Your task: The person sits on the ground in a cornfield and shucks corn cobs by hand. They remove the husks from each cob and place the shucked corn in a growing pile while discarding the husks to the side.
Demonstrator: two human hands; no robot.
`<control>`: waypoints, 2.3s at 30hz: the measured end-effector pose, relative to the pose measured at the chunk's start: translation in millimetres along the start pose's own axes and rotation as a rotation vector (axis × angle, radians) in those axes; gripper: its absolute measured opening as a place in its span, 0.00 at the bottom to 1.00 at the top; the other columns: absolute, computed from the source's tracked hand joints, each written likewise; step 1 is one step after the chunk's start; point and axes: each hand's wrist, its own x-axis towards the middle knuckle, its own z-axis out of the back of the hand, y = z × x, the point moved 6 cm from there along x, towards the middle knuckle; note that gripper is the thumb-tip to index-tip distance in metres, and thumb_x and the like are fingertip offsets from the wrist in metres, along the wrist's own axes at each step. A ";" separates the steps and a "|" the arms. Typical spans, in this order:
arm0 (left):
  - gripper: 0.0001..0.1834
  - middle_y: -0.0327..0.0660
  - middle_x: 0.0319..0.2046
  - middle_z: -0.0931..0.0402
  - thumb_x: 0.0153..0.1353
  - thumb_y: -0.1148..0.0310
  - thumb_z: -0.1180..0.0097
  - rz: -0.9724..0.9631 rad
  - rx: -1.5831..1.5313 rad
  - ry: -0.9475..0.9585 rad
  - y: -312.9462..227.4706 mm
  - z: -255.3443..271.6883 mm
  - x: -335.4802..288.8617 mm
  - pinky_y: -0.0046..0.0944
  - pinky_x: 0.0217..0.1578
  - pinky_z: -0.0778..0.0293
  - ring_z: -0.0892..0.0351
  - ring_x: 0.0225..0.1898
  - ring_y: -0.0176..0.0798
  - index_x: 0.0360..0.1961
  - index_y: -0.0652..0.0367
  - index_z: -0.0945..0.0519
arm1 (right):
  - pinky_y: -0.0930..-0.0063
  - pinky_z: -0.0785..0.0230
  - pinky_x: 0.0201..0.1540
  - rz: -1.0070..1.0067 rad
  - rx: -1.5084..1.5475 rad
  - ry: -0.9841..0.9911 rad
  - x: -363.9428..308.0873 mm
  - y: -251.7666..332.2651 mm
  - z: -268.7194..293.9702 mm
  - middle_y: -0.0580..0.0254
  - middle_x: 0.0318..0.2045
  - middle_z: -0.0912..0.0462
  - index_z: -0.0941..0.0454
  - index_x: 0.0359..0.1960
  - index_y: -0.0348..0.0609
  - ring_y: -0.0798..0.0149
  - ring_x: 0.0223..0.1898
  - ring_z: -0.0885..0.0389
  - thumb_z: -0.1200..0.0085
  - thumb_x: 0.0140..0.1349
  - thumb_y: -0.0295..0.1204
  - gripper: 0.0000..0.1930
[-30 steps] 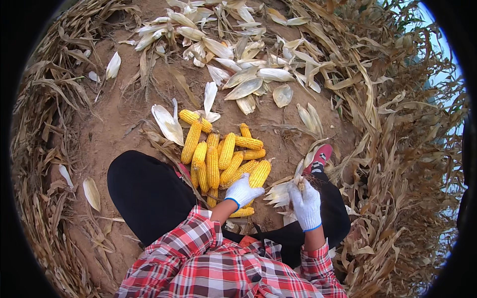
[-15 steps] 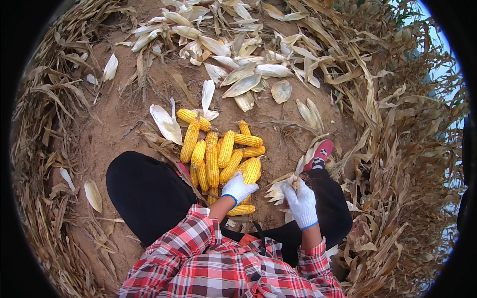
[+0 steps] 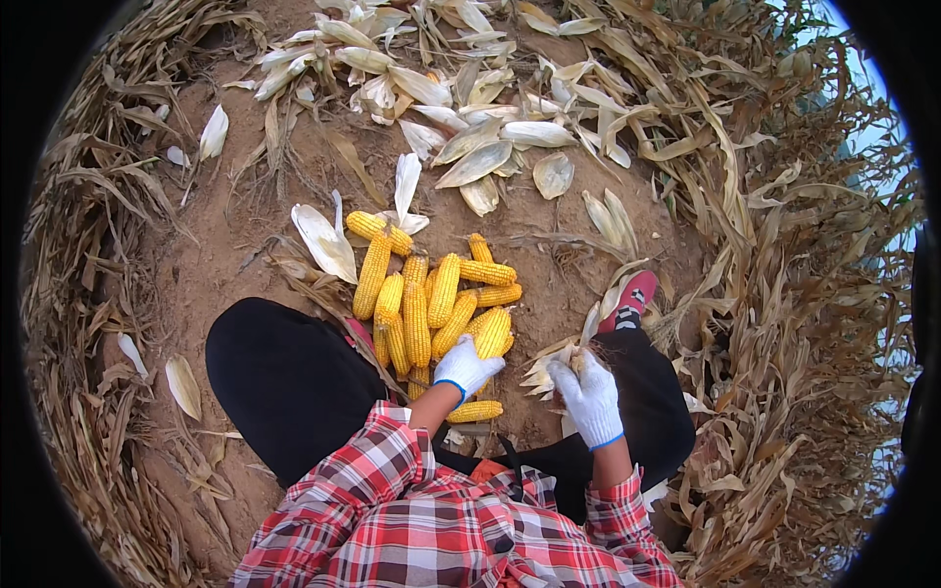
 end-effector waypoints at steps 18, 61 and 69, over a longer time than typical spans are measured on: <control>0.37 0.50 0.56 0.26 0.54 0.54 0.36 -0.360 -0.477 0.161 -61.7 6.5 -27.7 0.41 0.56 0.30 0.26 0.57 0.47 0.62 0.59 0.32 | 0.70 0.26 0.47 -0.418 1.350 0.176 1.5 -48.1 -59.5 0.59 0.43 0.21 0.31 0.55 0.41 0.63 0.43 0.20 0.58 0.71 0.50 0.25; 0.25 0.47 0.45 0.22 0.57 0.60 0.40 -0.350 -0.289 -0.003 -81.4 19.2 -58.6 0.42 0.47 0.25 0.20 0.45 0.44 0.53 0.60 0.27 | 0.60 0.29 0.51 0.034 -0.744 -0.494 84.7 -23.3 243.0 0.52 0.47 0.20 0.24 0.50 0.42 0.49 0.49 0.21 0.37 0.52 0.38 0.24; 0.27 0.48 0.45 0.20 0.58 0.55 0.41 -0.277 -0.305 0.208 -80.6 17.1 -42.7 0.42 0.48 0.25 0.19 0.45 0.45 0.54 0.61 0.27 | 0.58 0.32 0.52 0.439 -0.816 0.157 259.8 30.4 -28.6 0.60 0.53 0.26 0.30 0.56 0.49 0.53 0.54 0.27 0.32 0.45 0.44 0.35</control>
